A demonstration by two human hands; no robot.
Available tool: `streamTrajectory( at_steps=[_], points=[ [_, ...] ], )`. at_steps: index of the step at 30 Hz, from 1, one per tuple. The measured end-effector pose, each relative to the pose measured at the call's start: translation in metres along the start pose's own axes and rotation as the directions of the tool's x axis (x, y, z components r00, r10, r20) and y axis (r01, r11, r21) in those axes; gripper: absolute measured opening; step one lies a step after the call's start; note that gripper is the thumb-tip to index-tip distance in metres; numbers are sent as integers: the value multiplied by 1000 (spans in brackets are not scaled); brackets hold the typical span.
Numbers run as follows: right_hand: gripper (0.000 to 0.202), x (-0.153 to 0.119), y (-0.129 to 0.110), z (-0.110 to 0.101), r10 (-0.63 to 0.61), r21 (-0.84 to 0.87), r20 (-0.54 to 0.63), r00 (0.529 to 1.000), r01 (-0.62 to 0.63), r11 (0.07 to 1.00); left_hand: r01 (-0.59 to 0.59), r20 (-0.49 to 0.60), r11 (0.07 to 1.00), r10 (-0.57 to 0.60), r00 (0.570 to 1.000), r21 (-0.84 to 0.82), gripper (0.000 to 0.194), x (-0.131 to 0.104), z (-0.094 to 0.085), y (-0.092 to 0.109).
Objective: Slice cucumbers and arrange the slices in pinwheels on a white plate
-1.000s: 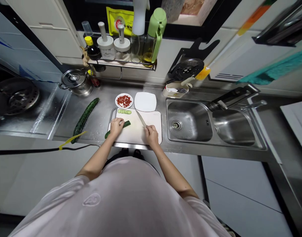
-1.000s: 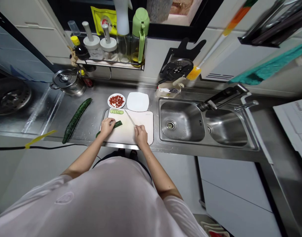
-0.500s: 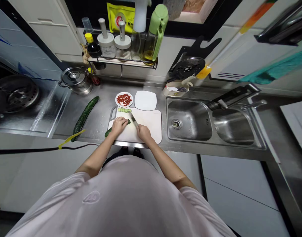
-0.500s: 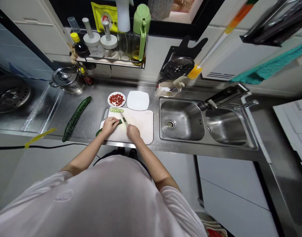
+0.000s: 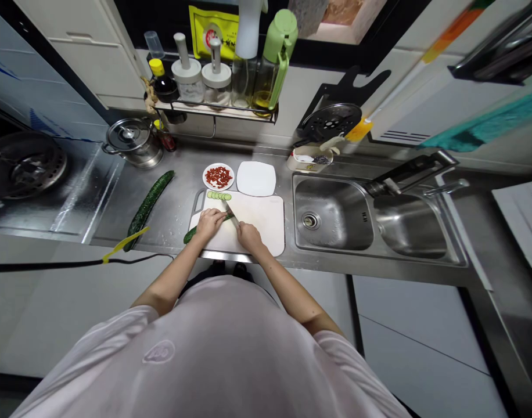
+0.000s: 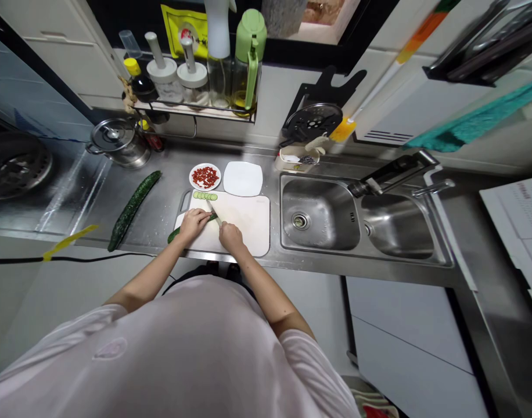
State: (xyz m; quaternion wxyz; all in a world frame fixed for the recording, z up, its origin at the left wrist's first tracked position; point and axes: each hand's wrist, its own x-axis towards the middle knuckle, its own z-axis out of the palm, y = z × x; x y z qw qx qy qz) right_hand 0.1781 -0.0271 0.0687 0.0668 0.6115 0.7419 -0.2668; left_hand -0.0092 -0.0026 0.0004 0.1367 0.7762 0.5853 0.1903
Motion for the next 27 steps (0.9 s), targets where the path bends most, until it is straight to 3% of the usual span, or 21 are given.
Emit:
streamTrajectory(
  at_steps=[15,27],
  points=[
    [23,0,1,4,-31,-11,35,999,31,999,-13,-9,1000,13,1000,26,30,0,-1,2],
    [23,-19,10,0,-18,-15,126,992,20,1000,-15,-9,1000,16,1000,19,31,0,-2,4]
  ],
)
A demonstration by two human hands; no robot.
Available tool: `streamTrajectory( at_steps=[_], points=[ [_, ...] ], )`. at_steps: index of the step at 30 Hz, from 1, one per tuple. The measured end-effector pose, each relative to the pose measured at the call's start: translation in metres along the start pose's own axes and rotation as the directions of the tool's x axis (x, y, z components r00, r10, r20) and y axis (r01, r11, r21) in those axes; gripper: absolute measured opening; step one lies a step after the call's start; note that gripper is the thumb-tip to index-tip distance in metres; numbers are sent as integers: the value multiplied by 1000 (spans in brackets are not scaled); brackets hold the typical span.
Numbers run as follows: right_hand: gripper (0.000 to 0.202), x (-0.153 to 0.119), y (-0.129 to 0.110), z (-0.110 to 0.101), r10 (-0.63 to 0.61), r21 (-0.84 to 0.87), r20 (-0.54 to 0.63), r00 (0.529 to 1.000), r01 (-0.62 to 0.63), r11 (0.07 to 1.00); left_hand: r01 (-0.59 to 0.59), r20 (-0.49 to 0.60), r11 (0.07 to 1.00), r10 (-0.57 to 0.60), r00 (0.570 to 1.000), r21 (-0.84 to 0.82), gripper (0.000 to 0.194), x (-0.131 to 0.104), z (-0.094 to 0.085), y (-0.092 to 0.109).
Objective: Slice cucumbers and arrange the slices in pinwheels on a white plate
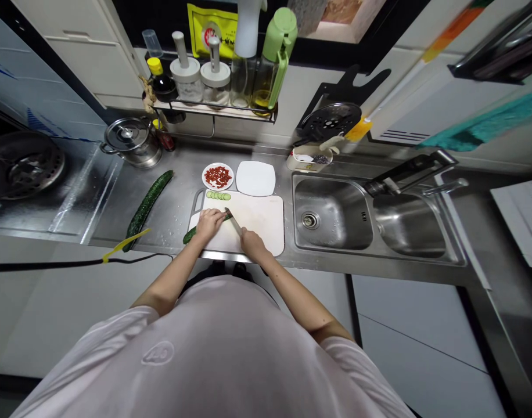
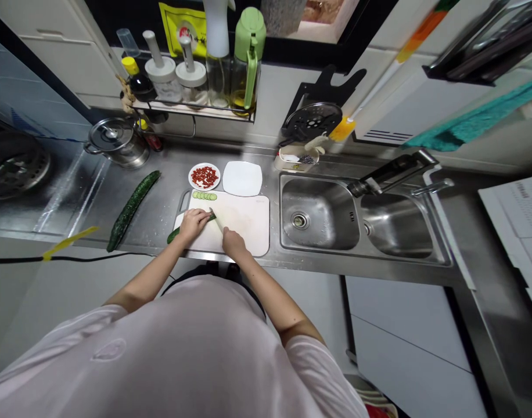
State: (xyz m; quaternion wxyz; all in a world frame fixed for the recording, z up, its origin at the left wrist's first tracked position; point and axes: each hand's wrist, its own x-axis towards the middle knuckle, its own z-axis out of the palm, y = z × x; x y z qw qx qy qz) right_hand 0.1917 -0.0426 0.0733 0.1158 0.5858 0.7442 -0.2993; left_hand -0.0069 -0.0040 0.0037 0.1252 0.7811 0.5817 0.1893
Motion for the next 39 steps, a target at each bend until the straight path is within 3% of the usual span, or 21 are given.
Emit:
streamTrajectory(
  at_steps=[10,39],
  points=[
    [26,2,-4,-6,19,-11,23,1000,-19,1000,22,29,1000,-22,999,-20,30,1,-3,2],
    [28,41,-29,-17,-17,2,-41,999,17,1000,32,27,999,-31,999,-34,28,2,-1,-1]
  ],
)
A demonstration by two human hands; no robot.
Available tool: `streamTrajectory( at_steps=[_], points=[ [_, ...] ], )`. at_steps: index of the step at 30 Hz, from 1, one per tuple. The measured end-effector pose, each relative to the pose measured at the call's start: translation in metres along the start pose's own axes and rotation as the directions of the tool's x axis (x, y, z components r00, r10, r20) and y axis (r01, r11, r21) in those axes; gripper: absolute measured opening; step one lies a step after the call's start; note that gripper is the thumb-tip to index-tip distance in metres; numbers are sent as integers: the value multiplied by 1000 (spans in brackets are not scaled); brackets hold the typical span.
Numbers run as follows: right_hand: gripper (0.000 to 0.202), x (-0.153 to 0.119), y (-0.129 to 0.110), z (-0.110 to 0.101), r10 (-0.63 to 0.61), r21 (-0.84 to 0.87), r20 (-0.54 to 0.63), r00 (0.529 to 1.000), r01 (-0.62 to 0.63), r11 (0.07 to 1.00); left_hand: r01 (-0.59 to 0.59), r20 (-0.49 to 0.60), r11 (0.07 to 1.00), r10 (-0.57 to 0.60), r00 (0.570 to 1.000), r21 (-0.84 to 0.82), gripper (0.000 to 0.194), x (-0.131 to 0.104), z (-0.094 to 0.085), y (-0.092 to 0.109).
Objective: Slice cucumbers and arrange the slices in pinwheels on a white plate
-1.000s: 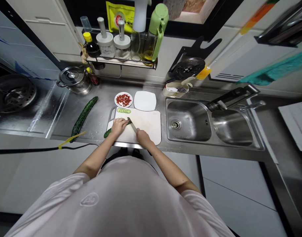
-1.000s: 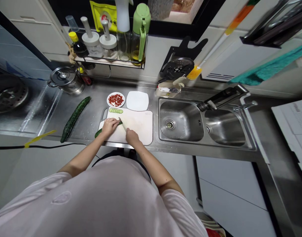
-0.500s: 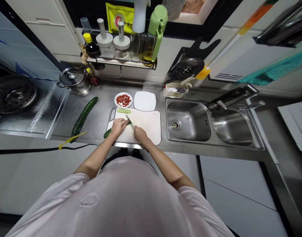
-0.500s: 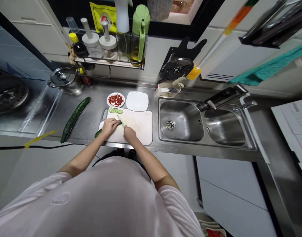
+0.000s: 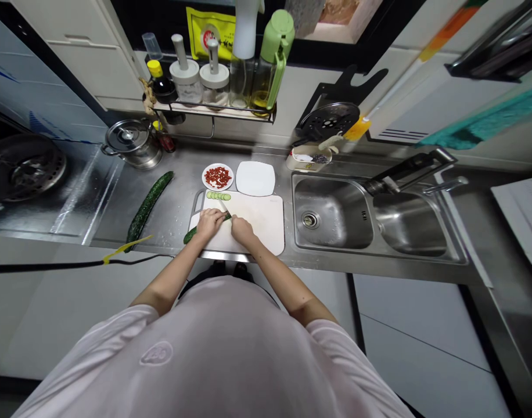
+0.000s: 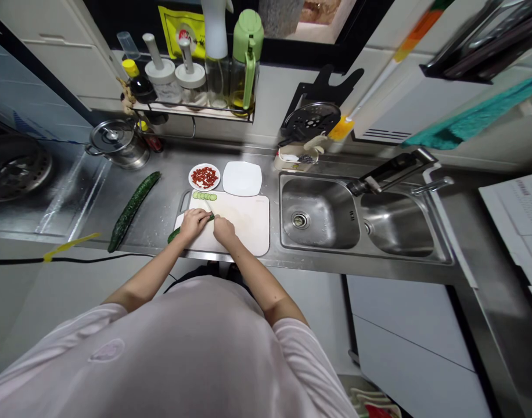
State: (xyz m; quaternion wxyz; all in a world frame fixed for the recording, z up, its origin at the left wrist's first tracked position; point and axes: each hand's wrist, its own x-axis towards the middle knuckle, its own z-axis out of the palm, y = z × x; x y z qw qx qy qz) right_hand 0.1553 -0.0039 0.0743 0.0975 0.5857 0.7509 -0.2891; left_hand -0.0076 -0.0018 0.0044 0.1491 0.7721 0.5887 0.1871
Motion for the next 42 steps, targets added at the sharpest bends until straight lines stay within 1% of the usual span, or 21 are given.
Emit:
streamTrajectory(
  at_steps=[4,6,10,13,21,29,32,36,42],
  points=[
    [28,-2,1,2,-3,-2,-5,1000,3,1000,2,-4,1000,-2,1000,2,28,0,0,0],
    [27,-7,4,4,-6,-16,-12,1000,6,1000,3,-6,1000,-3,1000,1,28,0,0,1],
    [26,-20,12,12,9,-40,12,1000,-8,999,12,-2,1000,-12,1000,-2,28,-1,0,2],
    [26,-24,16,16,16,-42,22,1000,-15,999,17,-3,1000,-17,1000,-2,28,-1,0,2],
    [27,-16,10,12,1,-38,4,1000,-1,999,-3,-18,1000,3,1000,-5,27,0,2,0],
    [28,1,3,8,-8,-6,-4,1000,8,1000,15,2,1000,-15,1000,-3,28,0,-1,3],
    [29,2,3,9,-2,-10,-10,1000,2,1000,12,-4,1000,-12,1000,-4,28,-1,0,3],
    [27,-7,7,15,6,-37,-25,1000,-7,999,3,-22,1000,-4,1000,-7,28,-1,1,1],
    [24,-22,17,23,13,-67,-5,1000,-13,998,13,-13,1000,-13,1000,-3,29,-1,0,1]
  ],
)
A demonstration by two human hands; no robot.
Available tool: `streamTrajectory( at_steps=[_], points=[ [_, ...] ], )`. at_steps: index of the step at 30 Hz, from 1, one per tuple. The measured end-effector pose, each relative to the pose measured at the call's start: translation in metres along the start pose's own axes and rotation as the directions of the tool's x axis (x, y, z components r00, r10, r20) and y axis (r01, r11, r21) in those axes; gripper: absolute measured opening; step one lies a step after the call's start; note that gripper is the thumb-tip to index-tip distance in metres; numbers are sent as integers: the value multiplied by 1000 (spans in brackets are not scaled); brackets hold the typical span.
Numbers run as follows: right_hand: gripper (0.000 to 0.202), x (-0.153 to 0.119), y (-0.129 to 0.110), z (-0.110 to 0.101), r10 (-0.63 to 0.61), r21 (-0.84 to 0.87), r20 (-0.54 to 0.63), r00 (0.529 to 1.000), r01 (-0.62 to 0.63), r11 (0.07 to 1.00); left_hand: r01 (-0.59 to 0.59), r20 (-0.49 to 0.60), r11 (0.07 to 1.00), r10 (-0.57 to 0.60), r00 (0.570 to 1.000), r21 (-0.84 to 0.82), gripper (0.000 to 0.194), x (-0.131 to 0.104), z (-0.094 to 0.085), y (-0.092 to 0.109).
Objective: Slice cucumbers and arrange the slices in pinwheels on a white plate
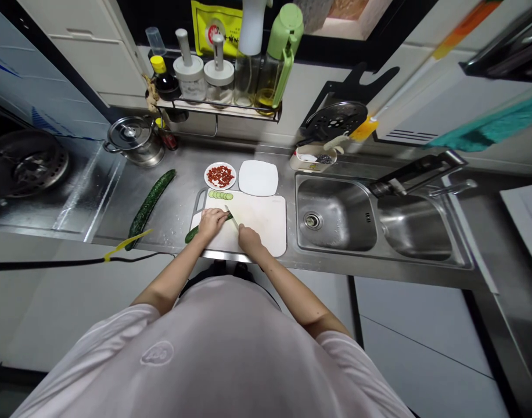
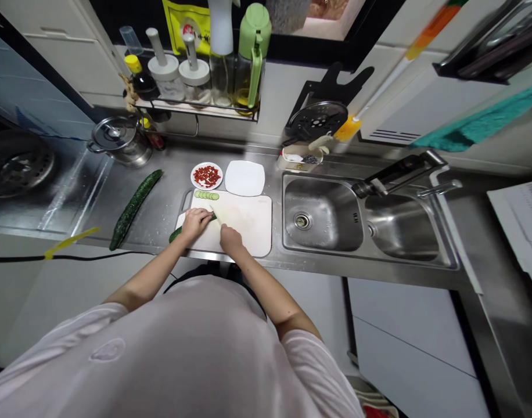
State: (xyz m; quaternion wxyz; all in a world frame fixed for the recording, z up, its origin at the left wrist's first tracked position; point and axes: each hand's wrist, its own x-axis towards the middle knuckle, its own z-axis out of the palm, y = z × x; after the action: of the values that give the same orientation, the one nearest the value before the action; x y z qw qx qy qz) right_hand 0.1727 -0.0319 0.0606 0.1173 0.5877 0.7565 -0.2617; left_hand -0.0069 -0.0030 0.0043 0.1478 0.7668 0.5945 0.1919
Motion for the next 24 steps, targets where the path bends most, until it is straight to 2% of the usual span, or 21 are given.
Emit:
streamTrajectory(
  at_steps=[24],
  points=[
    [26,29,-18,-12,3,46,-30,1000,-2,999,0,-5,1000,0,1000,-2,28,1,-1,1]
  ],
)
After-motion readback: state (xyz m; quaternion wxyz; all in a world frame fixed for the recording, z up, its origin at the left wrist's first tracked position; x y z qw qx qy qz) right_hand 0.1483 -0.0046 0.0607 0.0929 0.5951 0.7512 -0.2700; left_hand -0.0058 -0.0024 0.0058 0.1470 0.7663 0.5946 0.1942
